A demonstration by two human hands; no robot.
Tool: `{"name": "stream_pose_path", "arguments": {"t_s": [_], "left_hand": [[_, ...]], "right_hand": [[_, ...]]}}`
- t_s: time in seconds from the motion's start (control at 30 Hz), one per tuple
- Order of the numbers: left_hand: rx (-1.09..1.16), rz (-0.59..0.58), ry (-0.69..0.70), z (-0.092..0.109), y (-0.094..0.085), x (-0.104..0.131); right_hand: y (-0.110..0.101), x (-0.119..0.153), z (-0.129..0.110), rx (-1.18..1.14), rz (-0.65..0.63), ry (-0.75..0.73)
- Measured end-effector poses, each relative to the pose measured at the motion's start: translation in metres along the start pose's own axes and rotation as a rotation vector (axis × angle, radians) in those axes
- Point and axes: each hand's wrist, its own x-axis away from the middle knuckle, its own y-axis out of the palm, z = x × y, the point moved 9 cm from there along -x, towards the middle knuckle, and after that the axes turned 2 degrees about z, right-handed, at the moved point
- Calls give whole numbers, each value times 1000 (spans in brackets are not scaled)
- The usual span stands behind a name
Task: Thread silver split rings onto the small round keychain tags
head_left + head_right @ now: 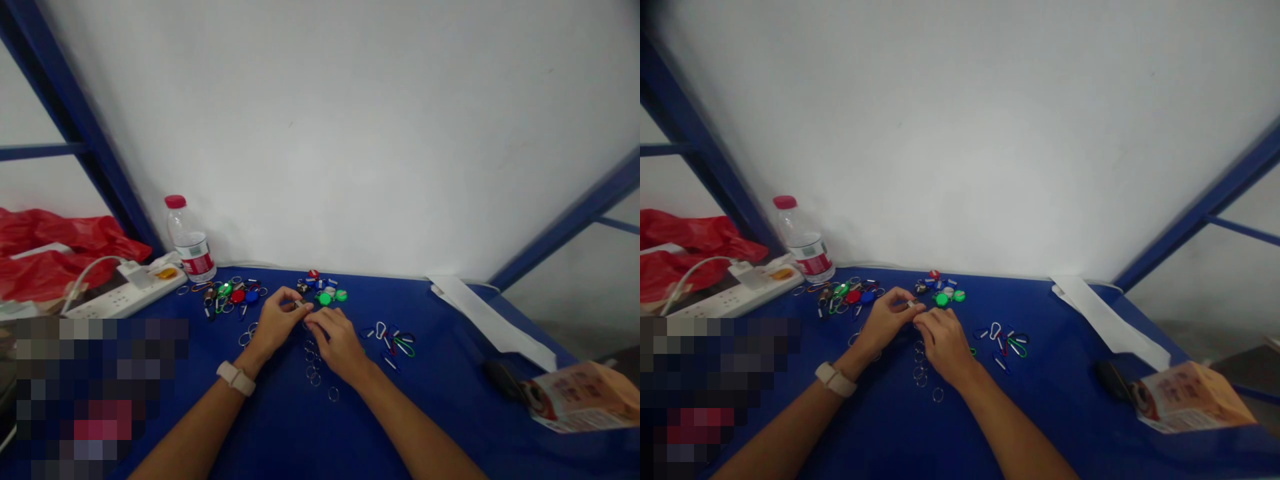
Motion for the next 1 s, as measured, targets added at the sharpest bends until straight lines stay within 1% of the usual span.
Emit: {"name": "stream_pose_path", "arguments": {"t_s": [0.07, 0.13, 0.23, 0.37, 0.47, 0.53, 0.63, 0.73, 0.83, 0.9, 1.0], "left_hand": [[-1, -14, -19, -1, 1, 1], [2, -17, -39, -2, 1, 1], [10, -22, -47, -2, 1, 2], [10, -46, -4, 3, 3, 4], [31, -75, 12, 5, 7, 6], [47, -80, 15, 6, 9, 7], [79, -73, -3, 7, 8, 7], [116, -43, -15, 9, 6, 8], [142, -31, -22, 10, 5, 9], [141, -34, -18, 11, 6, 9], [143, -38, -13, 10, 7, 9]], "right_hand": [[2, 1, 1, -2, -26, -8], [1, 2, 6, -39, -15, 30], [0, 3, 19, -176, 31, 170], [8, 5, 32, -377, 32, 375], [9, 7, 37, -460, 50, 467], [11, 7, 36, -497, 31, 478], [12, 7, 30, -532, 3, 436], [13, 7, 29, -587, 19, 410], [18, 8, 35, -657, 48, 442], [20, 9, 38, -652, 61, 465], [19, 9, 39, -566, 63, 468]]}}
